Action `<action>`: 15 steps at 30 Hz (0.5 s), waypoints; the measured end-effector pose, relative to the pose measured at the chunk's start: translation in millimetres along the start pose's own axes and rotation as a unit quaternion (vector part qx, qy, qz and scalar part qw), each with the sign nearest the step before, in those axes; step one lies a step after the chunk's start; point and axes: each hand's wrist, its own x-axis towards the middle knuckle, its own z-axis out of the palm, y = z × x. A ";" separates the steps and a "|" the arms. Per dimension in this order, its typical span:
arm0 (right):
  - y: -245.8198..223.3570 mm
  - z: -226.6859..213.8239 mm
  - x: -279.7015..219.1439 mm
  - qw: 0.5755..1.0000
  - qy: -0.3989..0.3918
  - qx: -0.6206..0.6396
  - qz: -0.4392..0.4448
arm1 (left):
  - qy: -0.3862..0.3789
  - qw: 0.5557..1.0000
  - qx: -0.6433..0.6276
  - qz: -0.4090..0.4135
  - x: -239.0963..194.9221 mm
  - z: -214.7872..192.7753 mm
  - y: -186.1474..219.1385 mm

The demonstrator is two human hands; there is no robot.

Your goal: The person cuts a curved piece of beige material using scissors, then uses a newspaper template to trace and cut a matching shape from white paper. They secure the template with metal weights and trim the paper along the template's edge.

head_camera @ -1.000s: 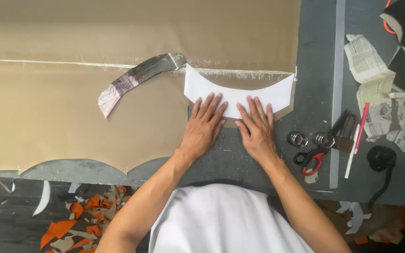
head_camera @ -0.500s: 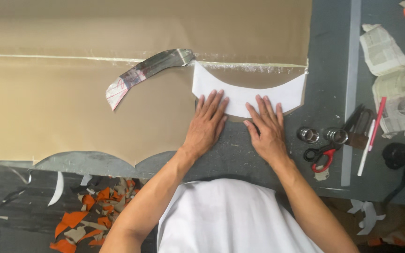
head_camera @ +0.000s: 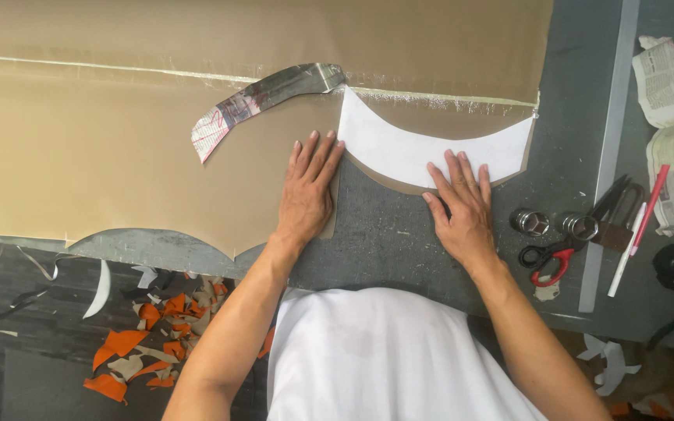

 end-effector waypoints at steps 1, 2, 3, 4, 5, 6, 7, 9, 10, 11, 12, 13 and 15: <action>0.5 -0.6 -0.1 1.000 -0.002 -0.003 -0.002 | -0.005 1.000 0.003 0.004 -1.1 -1.1 0.1; 1.3 -1.6 -0.2 1.000 -0.004 -0.006 -0.003 | -0.010 1.000 0.007 0.008 -2.1 -2.1 0.3; 1.5 -2.1 -0.2 1.000 -0.005 -0.008 -0.005 | -0.014 1.000 0.008 0.009 -3.2 -3.4 0.2; 1.4 -2.9 -0.6 1.000 -0.008 -0.006 -0.005 | -0.017 1.000 0.010 0.011 -4.7 -4.9 0.1; 1.3 -3.5 0.6 1.000 -0.009 -0.004 -0.006 | -0.020 1.000 0.012 0.014 -4.5 -6.2 -1.0; 1.1 -4.3 2.2 1.000 -0.009 -0.002 -0.007 | -0.018 1.000 0.013 0.013 -4.3 -7.2 -2.0; 0.5 -6.1 2.1 1.000 -0.007 0.004 -0.009 | -0.018 1.000 0.012 0.015 -4.4 -6.9 -2.1; -1.2 -11.0 0.9 1.000 -0.002 0.016 -0.011 | -0.021 1.000 -0.007 0.015 -5.6 -5.6 -3.9; -2.3 -15.5 -1.3 1.000 0.012 0.017 -0.007 | -0.023 0.999 -0.024 0.014 -7.3 -5.9 -6.2; -2.5 -20.7 -0.3 0.999 0.027 0.019 -0.006 | -0.021 0.999 -0.040 0.012 -6.8 -6.9 -10.7; -2.4 -26.7 1.2 0.999 0.043 0.020 -0.006 | -0.004 1.000 -0.028 0.001 -6.3 -8.9 -16.0; -2.1 -34.4 0.4 0.998 0.054 0.026 0.014 | 0.010 1.000 -0.018 -0.012 -7.8 -11.8 -20.8; 0.8 -51.8 -0.8 0.995 0.079 0.039 0.054 | 0.037 0.999 0.022 -0.023 -9.6 -21.5 -33.8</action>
